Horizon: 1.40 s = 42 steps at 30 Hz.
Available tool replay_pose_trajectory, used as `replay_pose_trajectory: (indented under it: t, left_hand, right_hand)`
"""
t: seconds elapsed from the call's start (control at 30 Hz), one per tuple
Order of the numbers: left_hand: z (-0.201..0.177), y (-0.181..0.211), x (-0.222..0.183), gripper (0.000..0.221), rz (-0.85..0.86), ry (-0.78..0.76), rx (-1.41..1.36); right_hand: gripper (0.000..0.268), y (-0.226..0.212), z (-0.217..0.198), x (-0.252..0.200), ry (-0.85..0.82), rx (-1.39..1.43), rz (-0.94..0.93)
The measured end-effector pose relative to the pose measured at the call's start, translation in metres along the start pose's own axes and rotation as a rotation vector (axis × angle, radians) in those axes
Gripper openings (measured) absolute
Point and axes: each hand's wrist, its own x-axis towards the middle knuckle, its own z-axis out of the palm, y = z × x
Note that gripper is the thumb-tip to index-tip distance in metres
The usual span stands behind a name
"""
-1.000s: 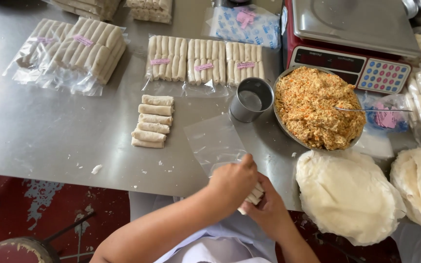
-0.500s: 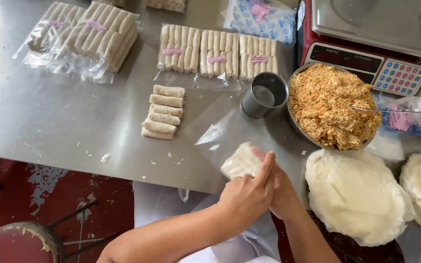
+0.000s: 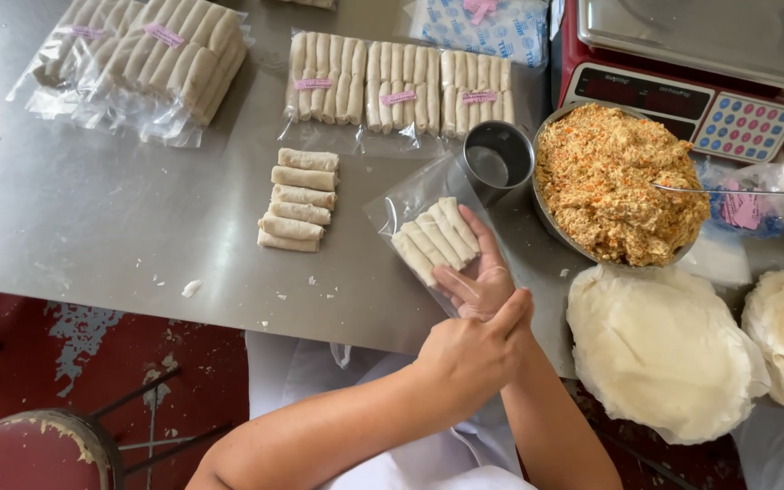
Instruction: Rolling spring rolls with wrappers and filling, and packaging finished spring rolls into plastic bags.
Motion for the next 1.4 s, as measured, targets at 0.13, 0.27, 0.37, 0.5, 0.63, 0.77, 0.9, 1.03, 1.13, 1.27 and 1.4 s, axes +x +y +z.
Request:
replay_pose_trajectory:
  t: [0.13,0.27,0.37,0.5,0.63,0.77,0.9,1.03,1.13,1.27,1.4]
  left_hand:
    - [-0.009,0.043,-0.004,0.044,-0.047,-0.027,-0.359]
    - [-0.040,0.014,-0.024,0.056,0.006,0.097,-0.779]
    - [-0.050,-0.036,-0.043,0.063,-0.105,0.301,-1.001]
    - [-0.006,-0.072,-0.062,0.034,-0.396,0.440,-0.670]
    - [0.018,-0.085,-0.086,0.049,-0.393,0.185,-0.547]
    - [-0.013,-0.124,-0.106,0.030,-0.502,0.415,-0.989]
    - [-0.013,-0.133,-0.123,0.036,-0.651,0.898,-0.825]
    - [0.012,-0.115,-0.130,0.039,-0.627,0.913,-0.723]
    - [0.023,-0.108,-0.138,0.038,-0.612,0.874,-0.558]
    - [0.017,-0.110,-0.145,0.030,-0.499,0.844,-0.531]
    - [0.024,-0.113,-0.145,0.033,-0.454,0.855,-0.541]
  right_hand:
    - [0.083,-0.001,0.008,0.007,-0.010,0.027,0.127]
    - [0.091,0.006,0.010,0.006,-0.063,0.011,0.131]
    - [0.090,-0.004,0.023,0.005,0.002,-0.221,0.234]
    - [0.032,0.017,0.026,0.019,0.170,-0.042,0.693]
    - [0.038,-0.024,0.024,-0.015,0.014,-0.421,0.727]
    - [0.058,-0.068,-0.061,-0.060,-0.209,-1.056,0.721]
    - [0.026,-0.125,-0.029,-0.074,0.209,-1.030,0.303]
    - [0.030,-0.082,0.068,0.049,-0.426,-1.068,-0.441]
    - [0.024,-0.026,0.106,0.134,-0.562,-1.292,-0.569]
    - [0.033,0.018,0.135,0.180,-0.450,-1.577,-0.297]
    - [0.039,-0.005,0.175,0.167,-0.353,-1.735,0.141]
